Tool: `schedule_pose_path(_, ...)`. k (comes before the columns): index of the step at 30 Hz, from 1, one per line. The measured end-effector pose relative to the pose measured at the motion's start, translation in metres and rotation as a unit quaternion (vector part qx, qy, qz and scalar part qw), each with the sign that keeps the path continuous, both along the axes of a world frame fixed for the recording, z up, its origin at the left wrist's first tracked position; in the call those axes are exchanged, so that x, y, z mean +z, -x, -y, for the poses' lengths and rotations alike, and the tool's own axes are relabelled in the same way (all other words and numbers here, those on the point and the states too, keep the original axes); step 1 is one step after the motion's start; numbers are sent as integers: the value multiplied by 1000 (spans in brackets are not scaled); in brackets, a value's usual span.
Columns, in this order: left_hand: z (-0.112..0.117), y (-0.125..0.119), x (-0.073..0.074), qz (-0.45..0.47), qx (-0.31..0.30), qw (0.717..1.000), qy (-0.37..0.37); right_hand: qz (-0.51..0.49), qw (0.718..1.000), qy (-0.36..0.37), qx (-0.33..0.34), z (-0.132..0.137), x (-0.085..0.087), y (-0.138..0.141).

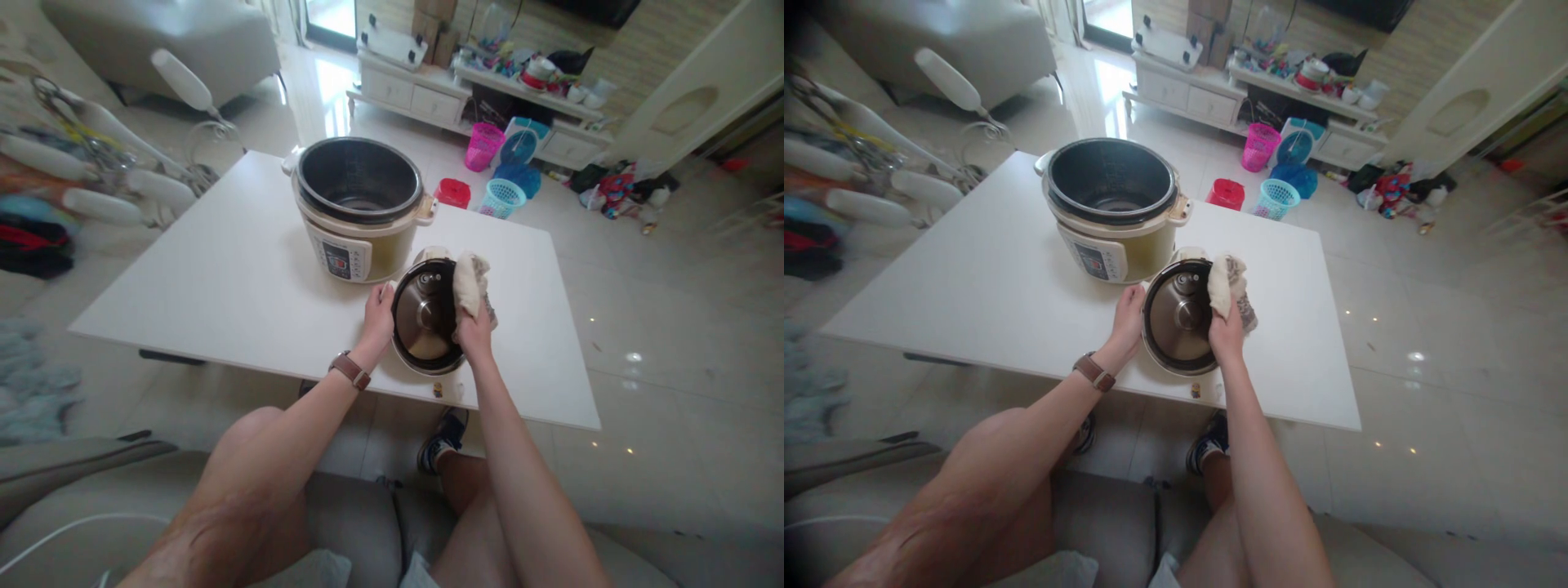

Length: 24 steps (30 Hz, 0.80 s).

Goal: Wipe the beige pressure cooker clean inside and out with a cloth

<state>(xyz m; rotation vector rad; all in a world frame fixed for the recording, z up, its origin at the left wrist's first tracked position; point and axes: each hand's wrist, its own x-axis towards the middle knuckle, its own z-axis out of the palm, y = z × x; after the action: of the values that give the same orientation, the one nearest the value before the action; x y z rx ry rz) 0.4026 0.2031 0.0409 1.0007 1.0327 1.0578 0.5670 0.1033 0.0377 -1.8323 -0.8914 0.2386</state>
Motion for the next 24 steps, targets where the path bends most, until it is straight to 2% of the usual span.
schedule_pose_path(3,2,1,2,-6,-4,1000,-9,1,999,39,29,-10,-6,10)
schedule_pose_path(6,2,1,2,-18,-13,999,-29,10,997,60,54,-18,-5,22)
schedule_pose_path(10,1,1,-2,-16,-21,999,-45,31,987,76,140,-24,0,38)
schedule_pose_path(18,0,0,-9,31,6,999,14,48,952,164,255,-12,20,43)
schedule_pose_path(24,0,-2,-13,67,33,995,72,-57,925,194,322,1,26,36)
